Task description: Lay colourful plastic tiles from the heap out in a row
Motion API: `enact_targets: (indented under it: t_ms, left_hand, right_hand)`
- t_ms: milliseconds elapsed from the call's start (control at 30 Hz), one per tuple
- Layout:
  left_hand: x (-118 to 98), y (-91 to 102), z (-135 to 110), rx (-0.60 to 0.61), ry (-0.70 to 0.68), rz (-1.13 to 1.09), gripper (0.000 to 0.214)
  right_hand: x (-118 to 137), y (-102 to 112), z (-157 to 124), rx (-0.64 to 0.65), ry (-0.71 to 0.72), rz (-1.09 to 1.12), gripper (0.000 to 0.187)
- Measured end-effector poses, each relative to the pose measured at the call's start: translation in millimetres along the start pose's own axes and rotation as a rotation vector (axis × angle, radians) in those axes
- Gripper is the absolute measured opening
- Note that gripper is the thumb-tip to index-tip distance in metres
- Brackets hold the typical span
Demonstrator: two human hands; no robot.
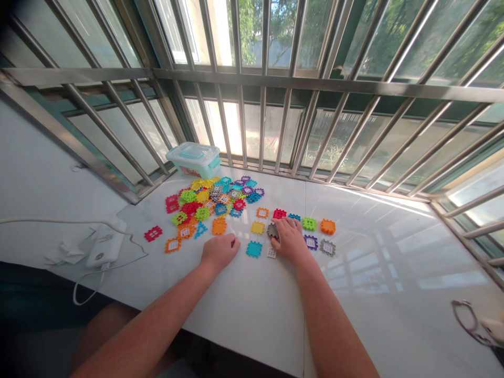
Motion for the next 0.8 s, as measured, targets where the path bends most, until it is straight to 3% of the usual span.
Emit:
enact_targets:
  t_ms: [800]
  left_hand:
    - [-0.2, -0.4, -0.2, 0.007, 0.006, -0.017, 0.04]
  right_hand:
    - [-9.6, -0.3, -4.0, -0.015, 0.019, 0.048, 0.049]
Point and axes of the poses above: each hand's wrist, its own z-axis towards the middle knuckle, its own y-axis out of the back of the hand, x = y × z, the point moved 2 cm from there along z, towards the middle knuckle, and after that the axes turned 7 degrees about x, right-handed, at the moved point
